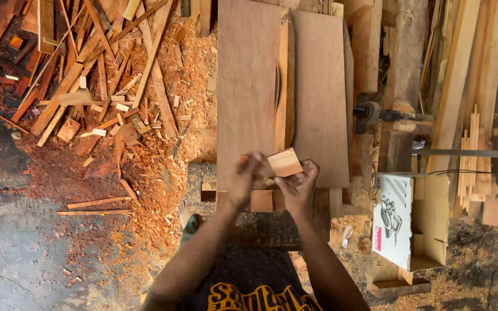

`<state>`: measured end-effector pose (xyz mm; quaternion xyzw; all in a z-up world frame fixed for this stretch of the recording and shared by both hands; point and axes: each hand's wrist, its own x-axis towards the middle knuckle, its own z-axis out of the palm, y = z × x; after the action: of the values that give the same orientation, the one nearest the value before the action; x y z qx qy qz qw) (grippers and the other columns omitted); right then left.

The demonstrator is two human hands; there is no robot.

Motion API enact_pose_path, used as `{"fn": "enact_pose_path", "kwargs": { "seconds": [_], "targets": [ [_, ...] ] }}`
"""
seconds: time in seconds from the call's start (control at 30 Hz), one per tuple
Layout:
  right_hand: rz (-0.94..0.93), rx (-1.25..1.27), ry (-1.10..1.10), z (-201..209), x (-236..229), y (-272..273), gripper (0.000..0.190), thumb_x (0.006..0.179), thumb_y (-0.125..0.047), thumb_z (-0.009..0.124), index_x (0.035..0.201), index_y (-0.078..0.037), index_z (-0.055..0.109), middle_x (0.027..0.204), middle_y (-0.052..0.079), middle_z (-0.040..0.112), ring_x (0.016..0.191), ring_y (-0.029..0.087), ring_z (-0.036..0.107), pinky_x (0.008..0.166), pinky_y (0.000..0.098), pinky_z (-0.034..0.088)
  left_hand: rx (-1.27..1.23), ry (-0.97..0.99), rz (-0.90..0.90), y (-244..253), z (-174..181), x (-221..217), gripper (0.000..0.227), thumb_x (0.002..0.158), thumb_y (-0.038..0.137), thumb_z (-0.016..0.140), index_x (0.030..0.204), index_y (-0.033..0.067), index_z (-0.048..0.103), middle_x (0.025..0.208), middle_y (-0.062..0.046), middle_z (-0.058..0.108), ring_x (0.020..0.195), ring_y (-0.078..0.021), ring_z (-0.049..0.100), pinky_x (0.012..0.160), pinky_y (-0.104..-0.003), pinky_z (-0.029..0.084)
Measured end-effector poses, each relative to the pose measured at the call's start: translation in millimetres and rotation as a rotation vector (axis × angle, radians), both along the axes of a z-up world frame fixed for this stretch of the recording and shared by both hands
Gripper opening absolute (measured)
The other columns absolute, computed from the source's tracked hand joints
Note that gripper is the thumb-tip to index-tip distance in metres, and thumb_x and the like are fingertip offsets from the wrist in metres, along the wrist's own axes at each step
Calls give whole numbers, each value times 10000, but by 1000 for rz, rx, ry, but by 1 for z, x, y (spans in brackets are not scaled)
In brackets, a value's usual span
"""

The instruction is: The person repeatedly smooths small wooden blocks by hand on a rotating grinding wheel. They pick up blocks, rub them against the spinning surface, and place them back down, continuing the process throughout the clip.

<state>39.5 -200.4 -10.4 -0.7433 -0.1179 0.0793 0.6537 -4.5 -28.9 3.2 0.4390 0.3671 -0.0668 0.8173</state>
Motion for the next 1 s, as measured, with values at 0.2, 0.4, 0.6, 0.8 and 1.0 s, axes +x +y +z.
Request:
{"fn": "enact_pose_path", "kwargs": {
  "seconds": [0.2,0.4,0.6,0.8,1.0],
  "targets": [
    [147,-491,-673,37,18,9,652,763,-103,828,1301,-88,460,1215,248,604,1057,374,663,905,429,612,-189,-131,-47,-21,-33,15,373,1013,247,490,1345,77,480,1111,-158,658,1019,-315,682,913,-477,620],
    [709,-572,108,75,82,9,790,853,-6,760,1565,-126,440,1110,181,792,1007,267,776,963,427,604,130,-303,-466,4,-68,37,420,1058,236,526,1417,20,560,1120,-212,694,962,-280,659,885,-439,568],
    [552,-922,255,43,109,31,770,890,-54,748,1533,-149,334,1030,114,775,929,251,773,817,397,621,466,-130,-411,-2,-80,50,450,1038,236,570,1434,26,529,1110,-214,656,853,-263,716,719,-396,652],
    [405,-1109,160,10,121,38,752,839,-96,792,1470,-152,385,917,160,740,894,300,754,783,434,601,539,-150,-573,-20,-69,39,677,901,12,605,1534,1,366,1021,-249,734,798,-308,779,724,-398,652],
    [438,-1131,198,6,134,38,794,879,-132,749,1563,-172,348,1001,164,763,950,315,747,840,446,586,579,-80,-698,-21,-64,41,862,929,143,627,1623,31,128,943,-297,731,894,-427,728,830,-513,593]
  ]
}}
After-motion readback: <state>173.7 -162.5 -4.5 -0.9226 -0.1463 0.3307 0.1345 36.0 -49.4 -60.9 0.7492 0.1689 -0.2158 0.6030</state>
